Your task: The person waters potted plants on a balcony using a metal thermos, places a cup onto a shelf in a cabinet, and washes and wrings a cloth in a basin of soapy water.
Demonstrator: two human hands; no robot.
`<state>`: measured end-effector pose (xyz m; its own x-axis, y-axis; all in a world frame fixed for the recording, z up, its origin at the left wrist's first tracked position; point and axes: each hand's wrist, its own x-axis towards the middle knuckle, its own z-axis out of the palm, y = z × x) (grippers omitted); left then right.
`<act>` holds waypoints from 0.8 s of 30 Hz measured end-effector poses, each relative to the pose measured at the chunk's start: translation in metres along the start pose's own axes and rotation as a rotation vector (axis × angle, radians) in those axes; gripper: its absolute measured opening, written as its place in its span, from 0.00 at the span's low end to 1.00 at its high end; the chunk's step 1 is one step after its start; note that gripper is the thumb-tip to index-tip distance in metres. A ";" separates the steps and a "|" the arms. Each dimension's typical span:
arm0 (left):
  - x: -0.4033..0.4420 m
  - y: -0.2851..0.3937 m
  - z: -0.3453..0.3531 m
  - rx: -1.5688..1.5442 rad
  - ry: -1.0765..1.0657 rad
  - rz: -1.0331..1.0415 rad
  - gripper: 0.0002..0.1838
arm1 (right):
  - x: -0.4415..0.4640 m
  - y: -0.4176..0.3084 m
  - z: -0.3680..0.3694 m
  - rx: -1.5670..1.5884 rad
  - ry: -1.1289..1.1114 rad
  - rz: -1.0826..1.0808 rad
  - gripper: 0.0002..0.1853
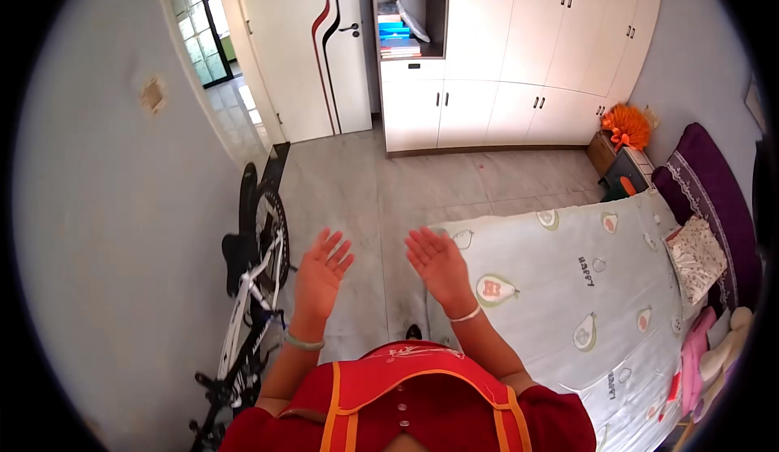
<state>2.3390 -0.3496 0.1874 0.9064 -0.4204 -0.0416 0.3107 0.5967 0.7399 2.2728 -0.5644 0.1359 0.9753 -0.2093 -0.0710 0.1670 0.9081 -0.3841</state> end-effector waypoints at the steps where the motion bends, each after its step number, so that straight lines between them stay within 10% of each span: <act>1: 0.023 0.004 0.000 -0.006 0.014 0.036 0.24 | 0.029 -0.002 0.005 -0.023 -0.049 0.032 0.21; 10: 0.184 0.010 -0.047 -0.044 0.223 0.110 0.23 | 0.216 0.011 0.021 -0.057 -0.045 0.360 0.22; 24: 0.506 -0.007 -0.037 -0.035 -0.081 -0.260 0.25 | 0.464 -0.044 0.010 -0.084 0.127 0.077 0.23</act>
<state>2.8061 -0.5411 0.1368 0.7695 -0.6151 -0.1718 0.5409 0.4845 0.6875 2.7198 -0.6983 0.1289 0.9577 -0.1894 -0.2165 0.0750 0.8909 -0.4480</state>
